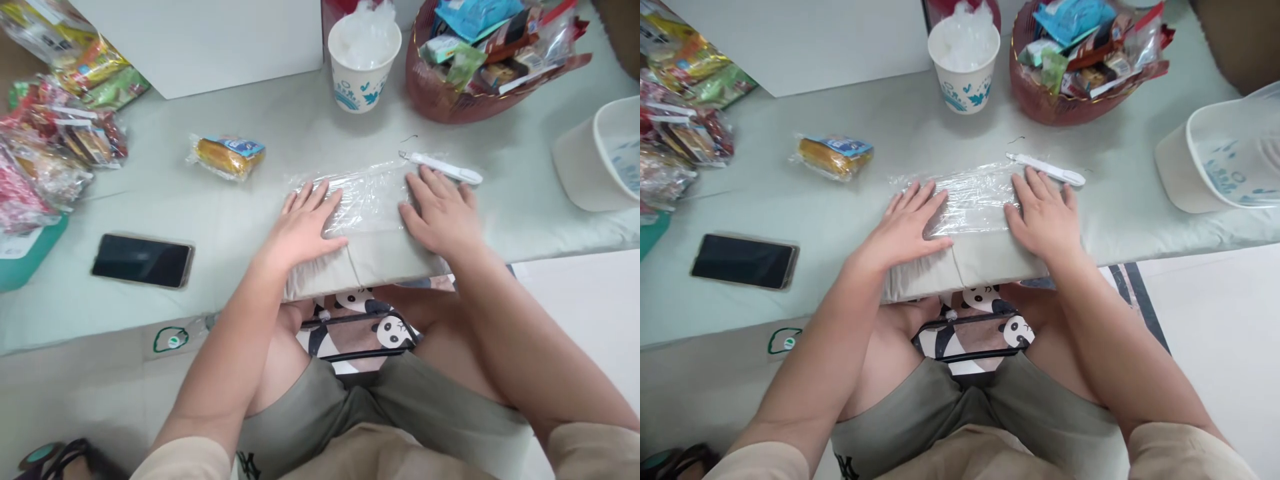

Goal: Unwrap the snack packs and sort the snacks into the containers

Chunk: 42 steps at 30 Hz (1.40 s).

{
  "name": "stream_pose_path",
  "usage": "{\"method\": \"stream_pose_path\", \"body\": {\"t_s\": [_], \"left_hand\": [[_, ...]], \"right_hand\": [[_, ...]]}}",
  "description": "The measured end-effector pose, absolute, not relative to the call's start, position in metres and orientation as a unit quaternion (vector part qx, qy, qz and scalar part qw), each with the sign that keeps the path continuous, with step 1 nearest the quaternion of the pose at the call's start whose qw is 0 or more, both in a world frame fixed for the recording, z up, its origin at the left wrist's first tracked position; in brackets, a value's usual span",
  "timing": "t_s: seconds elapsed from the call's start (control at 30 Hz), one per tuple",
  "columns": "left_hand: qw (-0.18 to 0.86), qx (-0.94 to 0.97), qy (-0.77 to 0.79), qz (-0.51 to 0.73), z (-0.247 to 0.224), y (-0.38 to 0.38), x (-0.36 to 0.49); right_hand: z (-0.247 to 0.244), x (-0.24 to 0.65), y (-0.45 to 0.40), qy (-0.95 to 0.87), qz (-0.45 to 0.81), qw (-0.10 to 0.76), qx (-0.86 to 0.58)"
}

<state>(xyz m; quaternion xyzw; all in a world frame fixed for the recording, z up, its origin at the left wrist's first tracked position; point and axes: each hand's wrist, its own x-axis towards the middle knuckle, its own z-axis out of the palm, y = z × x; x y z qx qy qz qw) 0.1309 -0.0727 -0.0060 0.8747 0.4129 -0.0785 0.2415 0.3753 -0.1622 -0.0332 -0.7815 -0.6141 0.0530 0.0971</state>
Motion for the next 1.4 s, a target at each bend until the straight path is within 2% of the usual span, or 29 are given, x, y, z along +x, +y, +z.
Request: {"method": "stream_pose_path", "body": {"t_s": [0.1,0.23,0.3,0.37,0.5,0.63,0.73,0.8,0.97,1.13,1.2,1.3,1.4], "left_hand": [[0.230,0.887,0.399,-0.021,-0.007,-0.073,0.126],[0.198,0.902,0.357,0.139,-0.012,-0.073,0.126],[0.232,0.879,0.356,0.216,-0.011,-0.072,0.125],[0.309,0.828,0.379,0.275,-0.007,-0.071,0.121],[0.485,0.704,0.396,0.336,0.005,-0.066,0.104],[0.569,0.644,0.358,0.365,0.011,-0.062,0.084],[0.626,0.633,0.335,0.309,0.011,-0.062,0.081],[0.622,0.621,0.374,0.297,0.010,-0.063,0.087],[0.605,0.507,0.487,0.372,0.005,-0.054,0.109],[0.629,0.400,0.547,0.381,0.001,-0.043,0.114],[0.642,0.396,0.537,0.378,-0.001,-0.043,0.111],[0.656,0.424,0.531,0.329,-0.001,-0.045,0.107],[0.628,0.437,0.557,0.322,0.001,-0.045,0.105]], "right_hand": [[-0.029,0.379,-0.168,-0.611,0.022,0.131,-0.781],[-0.024,0.369,-0.171,-0.720,0.035,0.169,-0.672],[-0.023,0.366,-0.172,-0.753,0.046,0.170,-0.634],[-0.022,0.367,-0.173,-0.751,0.055,0.196,-0.628],[-0.013,0.375,-0.178,-0.678,0.102,0.334,-0.647],[0.002,0.371,-0.185,-0.524,0.189,0.536,-0.635],[0.011,0.367,-0.184,-0.412,0.292,0.614,-0.607],[0.014,0.368,-0.179,-0.356,0.345,0.616,-0.612],[0.004,0.380,-0.166,-0.248,0.382,0.622,-0.637],[-0.016,0.381,-0.169,-0.287,0.518,0.500,-0.632],[-0.019,0.380,-0.170,-0.299,0.519,0.487,-0.635],[-0.017,0.378,-0.168,-0.265,0.490,0.521,-0.646],[-0.013,0.378,-0.167,-0.238,0.521,0.508,-0.643]]}}
